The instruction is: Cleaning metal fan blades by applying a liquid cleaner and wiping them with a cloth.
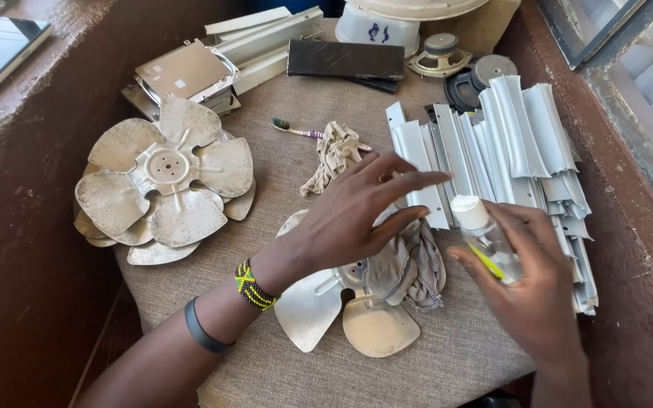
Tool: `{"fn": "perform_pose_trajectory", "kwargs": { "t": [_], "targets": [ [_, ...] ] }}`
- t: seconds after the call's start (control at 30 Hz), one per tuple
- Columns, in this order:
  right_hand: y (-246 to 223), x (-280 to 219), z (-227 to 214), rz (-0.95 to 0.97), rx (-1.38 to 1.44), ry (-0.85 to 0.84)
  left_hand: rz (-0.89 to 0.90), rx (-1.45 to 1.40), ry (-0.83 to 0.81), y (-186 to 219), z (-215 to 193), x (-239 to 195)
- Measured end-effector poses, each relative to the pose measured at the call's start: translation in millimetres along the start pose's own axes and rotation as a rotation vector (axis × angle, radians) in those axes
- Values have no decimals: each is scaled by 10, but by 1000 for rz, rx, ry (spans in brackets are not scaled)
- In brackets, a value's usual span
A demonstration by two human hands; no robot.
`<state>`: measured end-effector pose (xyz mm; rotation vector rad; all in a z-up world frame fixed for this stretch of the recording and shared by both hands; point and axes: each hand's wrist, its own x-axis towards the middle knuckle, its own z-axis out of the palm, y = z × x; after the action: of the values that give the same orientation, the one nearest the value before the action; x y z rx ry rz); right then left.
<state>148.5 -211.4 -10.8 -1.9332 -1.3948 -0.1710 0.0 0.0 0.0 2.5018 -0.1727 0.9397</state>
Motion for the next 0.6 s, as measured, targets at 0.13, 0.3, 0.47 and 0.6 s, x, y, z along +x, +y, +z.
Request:
{"fn": "perform_pose_trajectory", "kwargs": {
  "t": [0.13,0.3,0.47,0.6],
  "targets": [
    [-127,6,-166,-120,-155,0,-134,106,-121,-138,114,-89],
    [-86,-40,-195,-102,-217,-140,-406,318,-321,-183,315,-212],
    [-48,-135,-283,-56,-269,-81,-414,103,-261,-152,327,-172],
    [-52,-209,-406,-28,-250,-27,-384,-139,24,2,144,-29]
  ]
}}
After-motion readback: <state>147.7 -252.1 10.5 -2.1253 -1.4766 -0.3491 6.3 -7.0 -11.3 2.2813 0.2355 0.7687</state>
